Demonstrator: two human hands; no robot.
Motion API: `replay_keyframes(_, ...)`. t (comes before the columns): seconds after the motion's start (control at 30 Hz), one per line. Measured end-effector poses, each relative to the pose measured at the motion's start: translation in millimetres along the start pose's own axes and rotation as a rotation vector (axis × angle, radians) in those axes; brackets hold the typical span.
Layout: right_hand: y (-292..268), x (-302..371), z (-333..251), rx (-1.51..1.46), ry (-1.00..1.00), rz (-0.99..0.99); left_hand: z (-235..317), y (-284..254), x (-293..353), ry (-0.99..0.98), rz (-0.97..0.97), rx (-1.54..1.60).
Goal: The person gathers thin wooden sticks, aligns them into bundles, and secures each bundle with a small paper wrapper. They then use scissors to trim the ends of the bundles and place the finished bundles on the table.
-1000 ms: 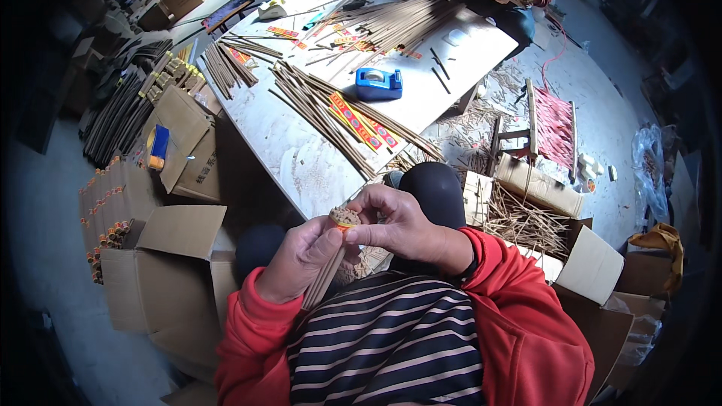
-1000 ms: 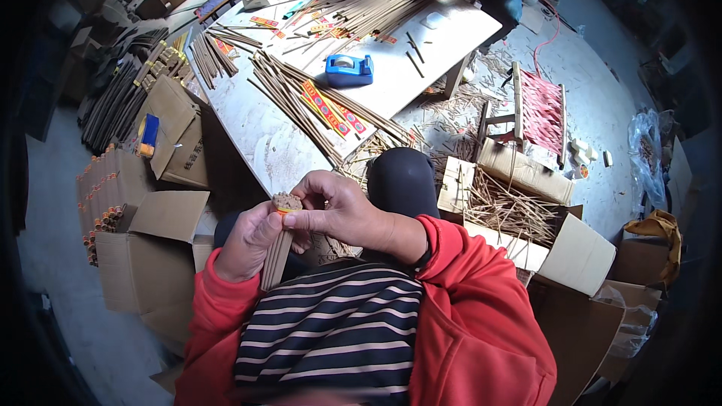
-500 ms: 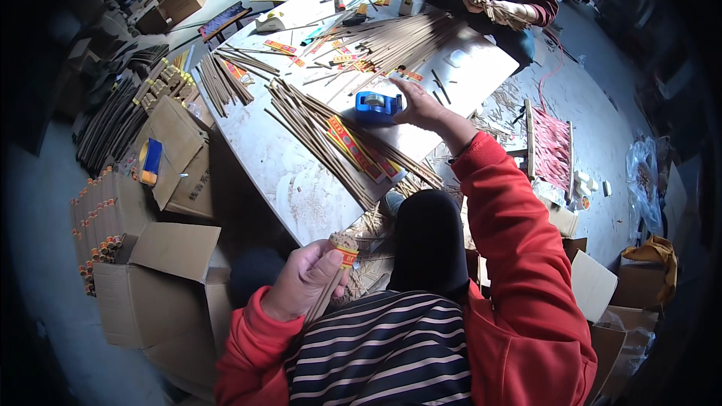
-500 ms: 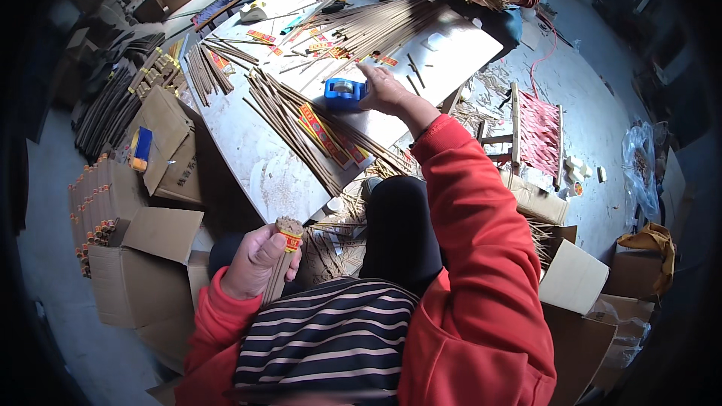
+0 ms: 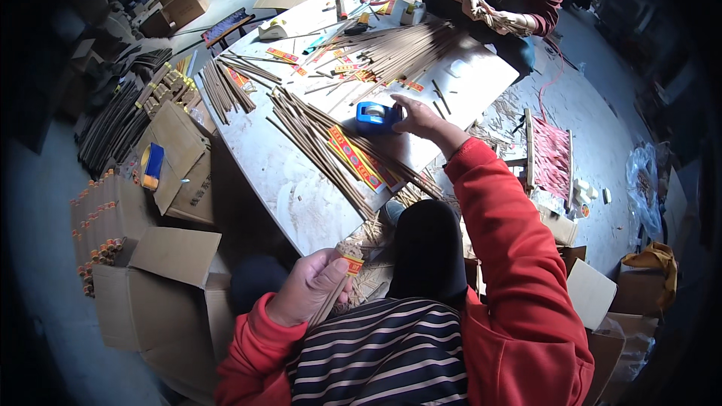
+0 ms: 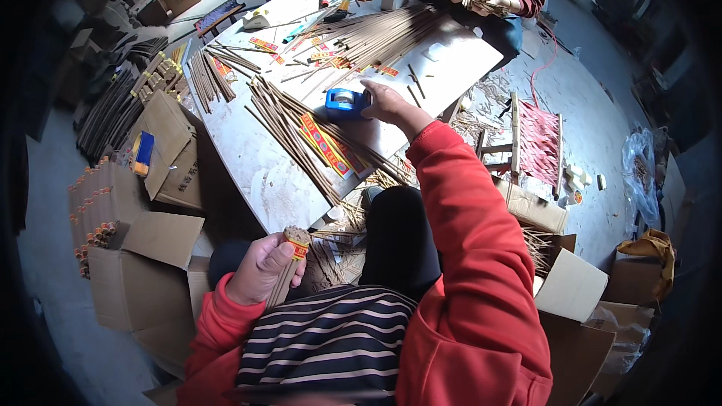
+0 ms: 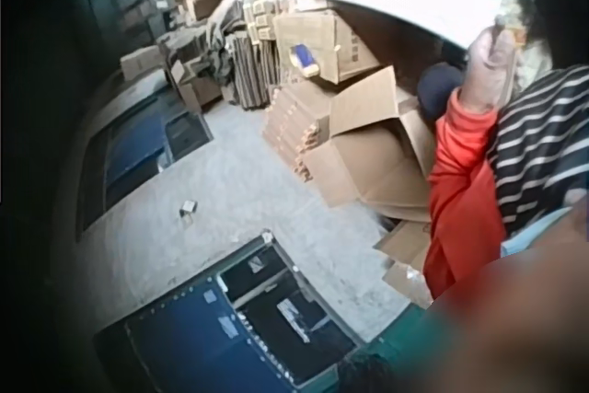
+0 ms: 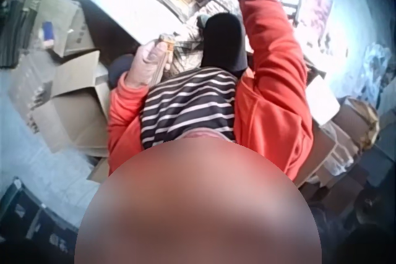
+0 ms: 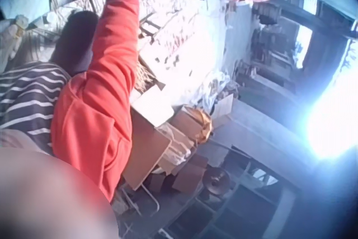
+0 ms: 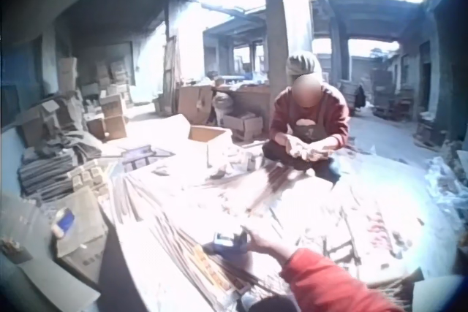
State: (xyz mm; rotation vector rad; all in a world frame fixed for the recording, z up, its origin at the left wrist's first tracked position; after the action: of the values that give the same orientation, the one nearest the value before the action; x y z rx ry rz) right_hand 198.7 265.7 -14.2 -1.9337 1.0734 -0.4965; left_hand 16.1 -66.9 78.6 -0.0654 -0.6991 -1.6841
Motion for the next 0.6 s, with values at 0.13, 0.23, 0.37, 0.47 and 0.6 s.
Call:
replay_keyframes(0.13,0,7,-7,0.103,0.079,-0.023,0,0,2,0.018,0.014,-0.013)
replay_keyframes(0.23,8,23,2,0.131,0.156,0.065,-1,2,2,-0.001,0.004,-0.009)
replay_keyframes(0.37,-17,43,-30,0.170,0.294,0.092,-1,5,2,-0.016,-0.015,0.011)
replay_keyframes(0.47,-22,24,-29,0.150,0.369,0.005,-1,6,2,-0.019,-0.017,0.021)
replay_keyframes(0.6,-11,4,-19,-0.062,0.551,-0.160,-2,4,4,-0.018,-0.017,0.039)
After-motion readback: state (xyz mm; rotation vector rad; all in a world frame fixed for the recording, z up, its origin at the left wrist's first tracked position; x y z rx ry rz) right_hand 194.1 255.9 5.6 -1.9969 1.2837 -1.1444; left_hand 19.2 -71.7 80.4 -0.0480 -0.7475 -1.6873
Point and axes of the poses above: each hand's wrist, its own x-axis away from the middle knuckle, its own y-axis out of the palm, z = x × y, the point moved 2 cm from there along -x, towards the middle knuckle, and after that the axes turned 5 degrees about x, right-handed, at the moved point
